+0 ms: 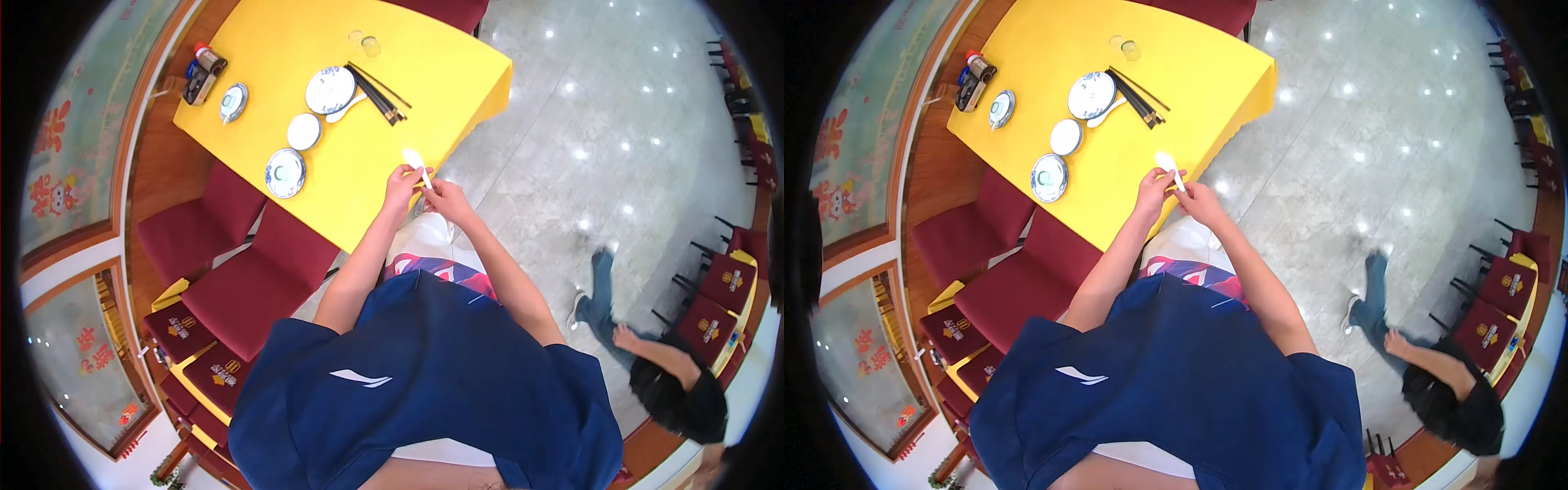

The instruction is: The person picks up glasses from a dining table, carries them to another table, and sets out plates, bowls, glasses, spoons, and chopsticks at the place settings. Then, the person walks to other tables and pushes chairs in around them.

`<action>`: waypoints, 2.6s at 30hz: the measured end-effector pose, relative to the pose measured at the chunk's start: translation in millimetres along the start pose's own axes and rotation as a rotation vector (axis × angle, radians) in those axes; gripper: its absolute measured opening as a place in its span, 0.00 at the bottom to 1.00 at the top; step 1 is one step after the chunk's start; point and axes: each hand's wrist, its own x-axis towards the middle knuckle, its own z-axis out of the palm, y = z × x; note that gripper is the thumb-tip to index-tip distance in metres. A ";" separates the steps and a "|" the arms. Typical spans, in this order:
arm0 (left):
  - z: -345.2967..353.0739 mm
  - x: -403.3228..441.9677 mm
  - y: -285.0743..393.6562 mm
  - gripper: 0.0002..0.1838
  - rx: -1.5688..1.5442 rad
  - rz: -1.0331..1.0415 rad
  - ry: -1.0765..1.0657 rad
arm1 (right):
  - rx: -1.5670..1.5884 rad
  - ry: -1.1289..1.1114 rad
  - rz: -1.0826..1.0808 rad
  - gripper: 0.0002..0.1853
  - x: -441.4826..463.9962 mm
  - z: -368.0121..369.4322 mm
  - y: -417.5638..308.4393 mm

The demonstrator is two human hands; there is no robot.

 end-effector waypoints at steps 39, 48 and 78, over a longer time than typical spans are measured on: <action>-93.8 275.1 -11.7 0.19 0.070 -0.225 1.736 | -0.498 -0.668 0.072 0.19 347.8 -360.4 -122.9; -15.8 284.1 37.6 0.28 0.125 -0.303 1.870 | -0.566 -0.323 0.340 0.21 465.3 -624.5 -115.1; 235.1 307.1 36.1 0.41 0.596 -0.114 1.500 | -1.663 -0.734 -1.019 0.47 478.3 -93.3 -270.2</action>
